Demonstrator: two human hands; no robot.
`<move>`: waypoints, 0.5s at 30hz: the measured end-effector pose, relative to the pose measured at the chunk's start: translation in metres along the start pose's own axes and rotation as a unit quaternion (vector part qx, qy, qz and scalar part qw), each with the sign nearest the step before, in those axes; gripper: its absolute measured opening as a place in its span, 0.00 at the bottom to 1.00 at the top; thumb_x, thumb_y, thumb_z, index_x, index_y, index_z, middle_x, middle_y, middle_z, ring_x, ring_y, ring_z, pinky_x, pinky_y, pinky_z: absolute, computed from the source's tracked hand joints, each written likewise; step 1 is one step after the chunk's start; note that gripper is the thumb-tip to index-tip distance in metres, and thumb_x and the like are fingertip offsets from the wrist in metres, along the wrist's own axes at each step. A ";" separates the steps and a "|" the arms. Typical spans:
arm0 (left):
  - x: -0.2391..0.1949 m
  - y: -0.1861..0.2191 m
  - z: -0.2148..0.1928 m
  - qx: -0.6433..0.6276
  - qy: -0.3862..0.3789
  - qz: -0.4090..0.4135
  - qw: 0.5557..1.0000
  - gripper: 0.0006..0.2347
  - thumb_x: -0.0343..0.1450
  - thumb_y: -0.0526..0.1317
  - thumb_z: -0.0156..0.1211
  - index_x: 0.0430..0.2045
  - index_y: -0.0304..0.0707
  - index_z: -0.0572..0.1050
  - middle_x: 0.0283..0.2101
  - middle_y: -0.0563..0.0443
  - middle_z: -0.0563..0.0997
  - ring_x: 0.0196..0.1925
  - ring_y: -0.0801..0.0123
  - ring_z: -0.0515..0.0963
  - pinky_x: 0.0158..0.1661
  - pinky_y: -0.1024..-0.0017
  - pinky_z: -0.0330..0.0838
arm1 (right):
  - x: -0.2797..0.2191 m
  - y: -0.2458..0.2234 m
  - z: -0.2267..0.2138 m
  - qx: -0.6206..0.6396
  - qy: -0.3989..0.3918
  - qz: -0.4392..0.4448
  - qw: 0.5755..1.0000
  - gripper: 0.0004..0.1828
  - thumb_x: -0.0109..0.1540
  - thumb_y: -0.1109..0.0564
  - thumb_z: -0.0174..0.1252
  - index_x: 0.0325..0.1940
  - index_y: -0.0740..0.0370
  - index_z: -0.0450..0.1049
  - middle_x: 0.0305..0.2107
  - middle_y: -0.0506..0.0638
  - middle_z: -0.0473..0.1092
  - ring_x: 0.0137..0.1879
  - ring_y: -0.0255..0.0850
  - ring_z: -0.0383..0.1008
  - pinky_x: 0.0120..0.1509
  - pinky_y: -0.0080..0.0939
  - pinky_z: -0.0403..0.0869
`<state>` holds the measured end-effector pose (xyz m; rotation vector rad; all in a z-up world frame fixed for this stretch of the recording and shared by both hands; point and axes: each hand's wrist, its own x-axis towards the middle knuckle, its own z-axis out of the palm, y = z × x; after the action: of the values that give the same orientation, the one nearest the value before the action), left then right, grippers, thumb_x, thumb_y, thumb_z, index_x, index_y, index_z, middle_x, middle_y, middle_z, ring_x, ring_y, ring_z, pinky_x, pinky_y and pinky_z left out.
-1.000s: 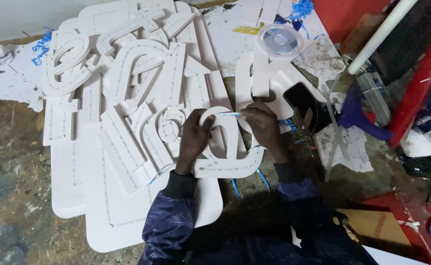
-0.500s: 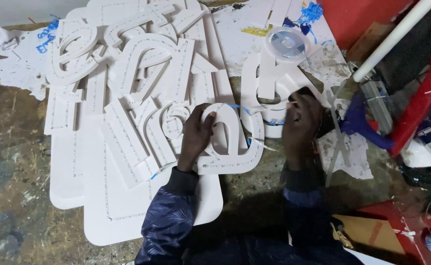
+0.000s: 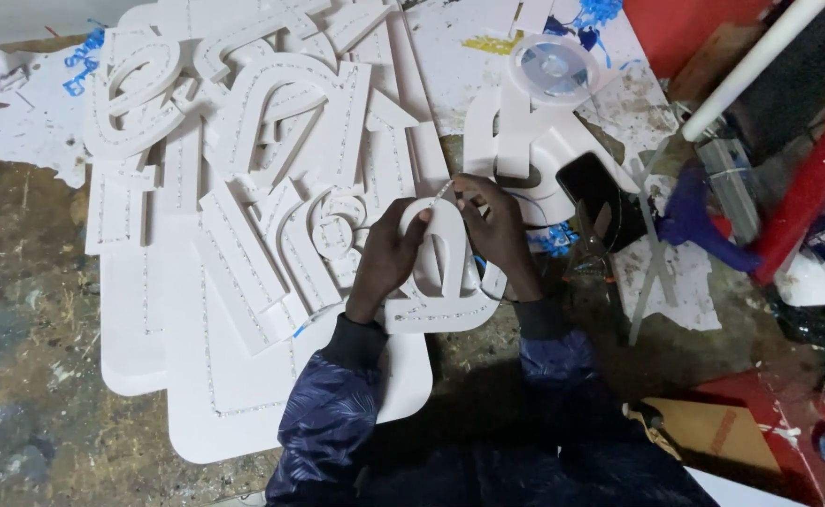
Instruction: Applying flexible LED light strips into the pre-cut channels of foam sign letters and cutting them to size.
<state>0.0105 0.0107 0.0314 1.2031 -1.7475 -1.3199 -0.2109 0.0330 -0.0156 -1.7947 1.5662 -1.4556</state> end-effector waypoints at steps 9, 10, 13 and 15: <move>0.010 -0.005 -0.006 -0.100 -0.058 0.000 0.993 0.20 0.84 0.55 0.57 0.65 0.46 0.79 0.45 0.39 0.83 0.47 0.55 0.85 0.51 0.53 0.82 | 0.011 0.005 -0.024 0.093 -0.132 0.076 0.984 0.19 0.79 0.52 0.58 0.73 0.59 0.72 0.47 0.60 0.83 0.47 0.45 0.84 0.48 0.47 0.85; 0.010 -0.005 -0.007 -0.099 -0.058 0.001 0.993 0.20 0.84 0.55 0.57 0.65 0.46 0.79 0.45 0.39 0.83 0.47 0.55 0.85 0.51 0.53 0.82 | 0.013 0.001 -0.029 0.093 -0.131 0.075 0.984 0.19 0.79 0.52 0.58 0.73 0.59 0.72 0.47 0.60 0.83 0.47 0.45 0.84 0.48 0.47 0.85; 0.008 -0.001 -0.007 -0.103 -0.075 -0.001 0.992 0.20 0.84 0.54 0.55 0.66 0.45 0.78 0.40 0.38 0.81 0.39 0.56 0.82 0.45 0.55 0.80 | 0.017 -0.005 -0.041 0.188 -0.195 0.085 0.959 0.27 0.78 0.52 0.54 0.81 0.59 0.64 0.52 0.67 0.82 0.50 0.43 0.82 0.44 0.40 0.83; 0.005 0.012 -0.008 -0.098 -0.082 0.008 0.992 0.19 0.85 0.52 0.54 0.67 0.44 0.78 0.34 0.44 0.78 0.33 0.62 0.80 0.39 0.60 0.79 | 0.022 -0.001 -0.043 0.239 -0.230 0.099 0.938 0.29 0.77 0.51 0.56 0.82 0.61 0.63 0.44 0.62 0.82 0.45 0.39 0.82 0.41 0.35 0.83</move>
<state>0.0124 0.0039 0.0450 0.9926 -1.6878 -1.5793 -0.2494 0.0293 0.0131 -1.4932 1.0150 -1.0950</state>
